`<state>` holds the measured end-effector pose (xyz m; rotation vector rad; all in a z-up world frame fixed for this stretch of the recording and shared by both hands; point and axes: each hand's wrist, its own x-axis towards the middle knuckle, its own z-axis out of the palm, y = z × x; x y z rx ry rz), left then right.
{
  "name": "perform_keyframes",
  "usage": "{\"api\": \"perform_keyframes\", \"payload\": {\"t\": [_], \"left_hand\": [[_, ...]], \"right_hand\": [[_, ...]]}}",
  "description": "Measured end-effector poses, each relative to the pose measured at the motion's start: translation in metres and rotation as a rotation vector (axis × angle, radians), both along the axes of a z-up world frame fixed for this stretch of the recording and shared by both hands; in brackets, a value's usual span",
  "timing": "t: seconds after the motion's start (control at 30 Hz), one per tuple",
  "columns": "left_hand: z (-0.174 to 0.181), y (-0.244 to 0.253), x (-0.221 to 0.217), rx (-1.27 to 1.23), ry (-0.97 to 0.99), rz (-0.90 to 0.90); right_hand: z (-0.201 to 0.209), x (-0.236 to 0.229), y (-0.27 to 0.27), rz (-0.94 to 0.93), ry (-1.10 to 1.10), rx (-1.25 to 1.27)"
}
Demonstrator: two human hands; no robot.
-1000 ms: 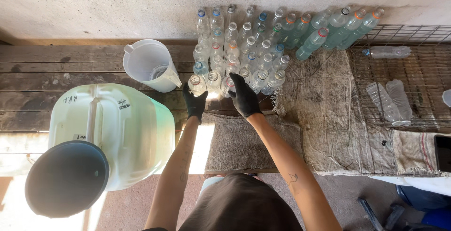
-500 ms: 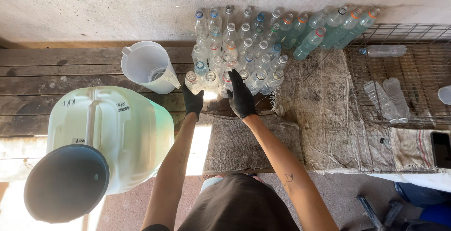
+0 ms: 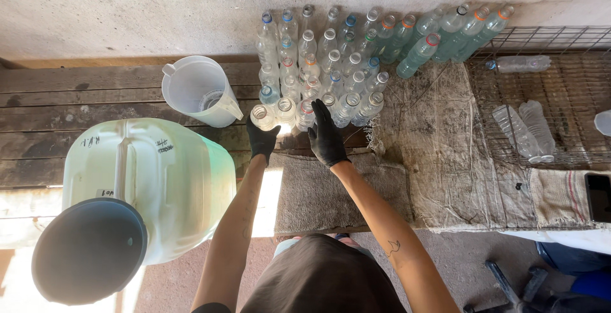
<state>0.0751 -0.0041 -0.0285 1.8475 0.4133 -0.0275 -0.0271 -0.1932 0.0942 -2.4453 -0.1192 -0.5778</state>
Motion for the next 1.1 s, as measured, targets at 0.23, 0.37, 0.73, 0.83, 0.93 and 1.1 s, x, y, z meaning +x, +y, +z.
{"api": "perform_keyframes", "payload": {"t": [0.23,0.37,0.73,0.83,0.93,1.1], "left_hand": [[-0.018,0.0,0.004,0.008,-0.033,0.058],[-0.004,-0.002,0.002,0.119,0.157,-0.002],[-0.019,-0.011,0.006,0.115,0.248,0.004],[-0.006,-0.013,-0.002,0.154,0.277,-0.004],[-0.013,-0.011,-0.002,0.147,0.262,-0.009],[-0.004,-0.001,-0.009,0.062,0.276,-0.011]], "right_hand": [[0.004,-0.003,0.005,-0.012,-0.014,0.099],[-0.012,-0.001,0.003,-0.021,-0.041,0.114],[0.005,0.012,0.009,-0.048,-0.01,0.055],[0.022,0.013,0.013,-0.08,0.236,-0.005],[0.0,0.027,0.008,-0.115,0.299,-0.133],[-0.006,0.037,0.004,-0.135,0.316,-0.112]]}}
